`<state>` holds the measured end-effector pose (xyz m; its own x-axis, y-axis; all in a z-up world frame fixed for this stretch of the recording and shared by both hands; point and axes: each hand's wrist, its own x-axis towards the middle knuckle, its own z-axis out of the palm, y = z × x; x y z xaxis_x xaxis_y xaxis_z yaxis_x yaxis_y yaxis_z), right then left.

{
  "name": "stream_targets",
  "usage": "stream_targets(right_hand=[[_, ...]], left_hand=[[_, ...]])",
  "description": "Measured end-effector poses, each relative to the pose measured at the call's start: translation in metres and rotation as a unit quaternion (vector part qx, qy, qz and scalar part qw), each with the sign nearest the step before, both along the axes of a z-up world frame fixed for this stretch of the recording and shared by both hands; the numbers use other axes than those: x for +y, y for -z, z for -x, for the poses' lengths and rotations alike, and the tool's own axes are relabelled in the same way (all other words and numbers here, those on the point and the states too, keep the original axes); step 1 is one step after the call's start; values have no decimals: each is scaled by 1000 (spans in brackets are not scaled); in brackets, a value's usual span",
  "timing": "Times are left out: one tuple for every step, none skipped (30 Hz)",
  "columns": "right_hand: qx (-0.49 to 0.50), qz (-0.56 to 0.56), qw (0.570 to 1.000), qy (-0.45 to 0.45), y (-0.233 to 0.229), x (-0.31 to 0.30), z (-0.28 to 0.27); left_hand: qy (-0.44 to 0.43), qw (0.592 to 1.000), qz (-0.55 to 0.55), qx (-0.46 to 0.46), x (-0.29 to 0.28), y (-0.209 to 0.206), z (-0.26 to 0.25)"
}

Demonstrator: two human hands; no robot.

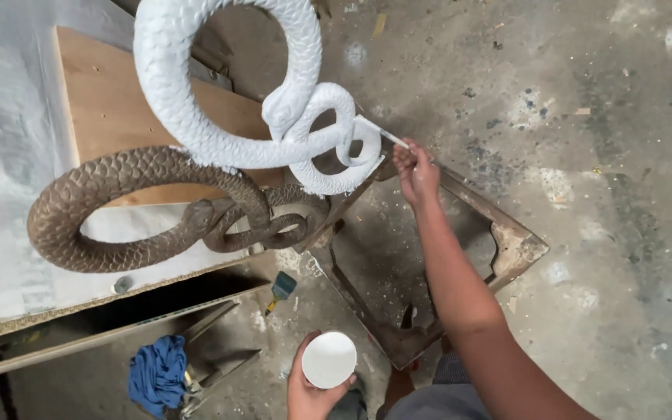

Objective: The person paints a coiled snake sculpture white using a paintbrush and a small container of paint. They repeatedly dip the brush into the container and apply paint to the textured surface of the sculpture, which is mounted on a wooden stand.

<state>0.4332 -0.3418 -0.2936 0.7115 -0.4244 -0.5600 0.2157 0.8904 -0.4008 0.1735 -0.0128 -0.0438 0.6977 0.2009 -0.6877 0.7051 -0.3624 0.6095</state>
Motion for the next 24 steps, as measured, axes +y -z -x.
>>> stream_targets(right_hand=[[-2, -2, 1000, 1, 12, 4, 1], [-20, -5, 1000, -16, 23, 9, 2], [-37, -9, 999, -32, 35, 15, 5], [-37, -13, 999, -31, 40, 14, 7], [-2, 11, 998, -61, 45, 14, 11], [33, 35, 995, -91, 50, 15, 16], [33, 32, 995, -90, 40, 9, 16], [55, 49, 993, -86, 31, 4, 17], [77, 66, 991, -82, 21, -1, 17], [77, 64, 992, -81, 21, -3, 12], [55, 50, 994, -79, 21, -6, 6], [33, 36, 996, -76, 20, -10, 0], [33, 33, 996, -72, 22, -13, -5], [0, 8, 996, -85, 24, -15, -11], [-33, -16, 994, -99, 25, -19, -15], [-32, -18, 995, -95, 24, -16, -13], [-41, -33, 995, -85, 23, -13, -12], [-50, -49, 995, -74, 21, -10, -11], [-50, -50, 995, -73, 16, -7, -5], [-14, -41, 994, -99, 10, -4, 0], [21, -32, 991, -125, 4, -1, 5], [21, -34, 991, -124, 2, -2, 7], [39, -11, 992, -122, 0, -3, 7], [58, 11, 991, -121, -2, -4, 7]], left_hand=[[1, 1000, -2, -2, 0, 6, 1], [17, 1000, -7, -15, 1, 11, 2], [33, 999, -12, -27, 2, 16, 5], [34, 999, -16, -27, -1, 16, 4], [39, 999, -17, -30, -3, 15, 4], [44, 998, -18, -32, -5, 14, 4], [45, 998, -20, -32, -6, 14, 4], [48, 998, -34, -30, -8, 14, 4], [51, 997, -47, -28, -9, 13, 4], [53, 997, -50, -28, -12, 11, 3], [62, 995, -73, -18, -14, 9, 1], [72, 993, -97, -7, -17, 7, 0], [76, 992, -99, -7, -18, 6, -2], [70, 993, -95, 1, -20, 5, -4], [63, 994, -89, 10, -22, 4, -4], [67, 994, -91, 11, -26, 0, -7], [58, 994, -89, 21, -31, -2, -9], [50, 995, -87, 30, -35, -5, -11], [51, 994, -87, 30, -38, -6, -13], [52, 994, -89, 31, -40, -7, -15], [52, 994, -92, 33, -42, -9, -16], [53, 994, -93, 33, -42, -9, -16], [53, 993, -98, 38, -43, -9, -17], [52, 992, -104, 43, -43, -9, -17]])
